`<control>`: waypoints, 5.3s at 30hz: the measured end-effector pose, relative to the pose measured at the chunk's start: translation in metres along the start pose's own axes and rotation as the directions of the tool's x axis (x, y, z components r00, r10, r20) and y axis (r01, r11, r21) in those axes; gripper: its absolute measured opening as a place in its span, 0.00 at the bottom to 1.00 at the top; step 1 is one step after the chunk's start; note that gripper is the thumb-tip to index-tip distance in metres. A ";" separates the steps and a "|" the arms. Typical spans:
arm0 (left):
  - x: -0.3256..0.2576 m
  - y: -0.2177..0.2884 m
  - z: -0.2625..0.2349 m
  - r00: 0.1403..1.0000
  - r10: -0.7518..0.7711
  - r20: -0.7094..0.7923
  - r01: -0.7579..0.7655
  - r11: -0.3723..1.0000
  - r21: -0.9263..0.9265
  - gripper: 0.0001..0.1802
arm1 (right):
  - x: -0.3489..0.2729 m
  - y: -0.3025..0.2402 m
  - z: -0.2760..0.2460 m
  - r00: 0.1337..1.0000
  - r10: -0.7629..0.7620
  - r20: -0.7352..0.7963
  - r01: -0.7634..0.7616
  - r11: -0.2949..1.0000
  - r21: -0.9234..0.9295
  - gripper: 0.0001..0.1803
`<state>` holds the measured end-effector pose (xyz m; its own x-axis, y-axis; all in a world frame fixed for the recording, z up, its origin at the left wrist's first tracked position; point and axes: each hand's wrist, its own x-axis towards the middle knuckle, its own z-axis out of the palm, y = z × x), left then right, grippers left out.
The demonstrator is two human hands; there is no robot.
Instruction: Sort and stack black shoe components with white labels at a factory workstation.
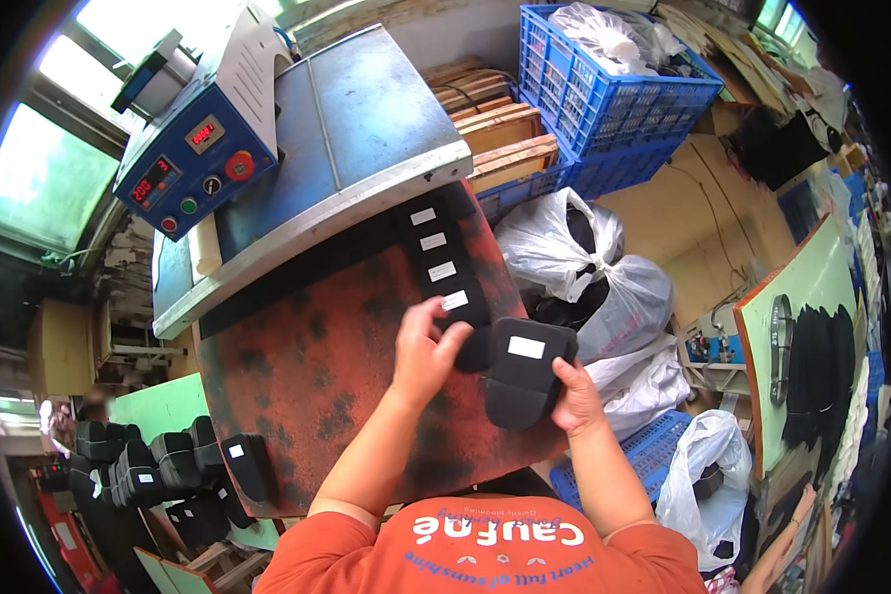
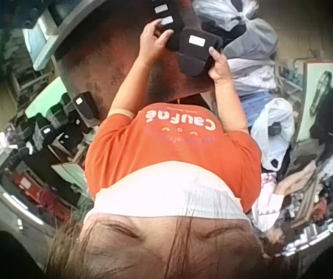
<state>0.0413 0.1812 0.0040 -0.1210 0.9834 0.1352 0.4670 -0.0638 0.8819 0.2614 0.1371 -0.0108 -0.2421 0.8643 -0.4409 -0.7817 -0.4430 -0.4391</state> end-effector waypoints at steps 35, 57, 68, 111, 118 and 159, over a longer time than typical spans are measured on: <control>-0.055 -0.002 -0.002 0.951 -0.284 0.124 0.305 0.928 -0.216 0.05 | -0.042 0.000 -0.026 0.997 -0.032 -0.073 0.029 0.998 -0.048 0.27; -0.089 -0.025 0.009 0.998 -0.049 0.045 0.049 0.999 -0.011 0.12 | -0.072 -0.022 -0.048 0.995 -0.053 -0.080 0.054 0.999 0.004 0.25; -0.118 0.020 -0.006 0.933 -0.132 0.334 0.240 0.921 -0.306 0.05 | -0.088 0.034 -0.018 0.998 0.049 -0.046 -0.053 0.996 -0.076 0.26; -0.006 -0.040 -0.078 0.976 0.067 -0.205 -0.074 0.997 -0.025 0.06 | 0.064 0.082 0.103 0.977 0.196 0.084 -0.201 0.978 0.053 0.18; 0.046 -0.067 -0.086 0.912 -0.108 -0.395 0.076 0.993 -0.094 0.07 | 0.063 0.063 0.079 0.992 0.110 0.056 -0.116 0.988 0.101 0.19; -0.015 -0.086 -0.078 0.929 -0.221 -0.297 0.203 0.975 -0.092 0.04 | 0.040 0.047 0.066 0.998 0.041 0.042 -0.033 0.985 -0.172 0.21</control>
<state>-0.0658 0.1588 -0.0385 -0.4758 0.8772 0.0647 0.3500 0.1214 0.9289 0.1768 0.1668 0.0021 -0.2977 0.8545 -0.4257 -0.6625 -0.5060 -0.5523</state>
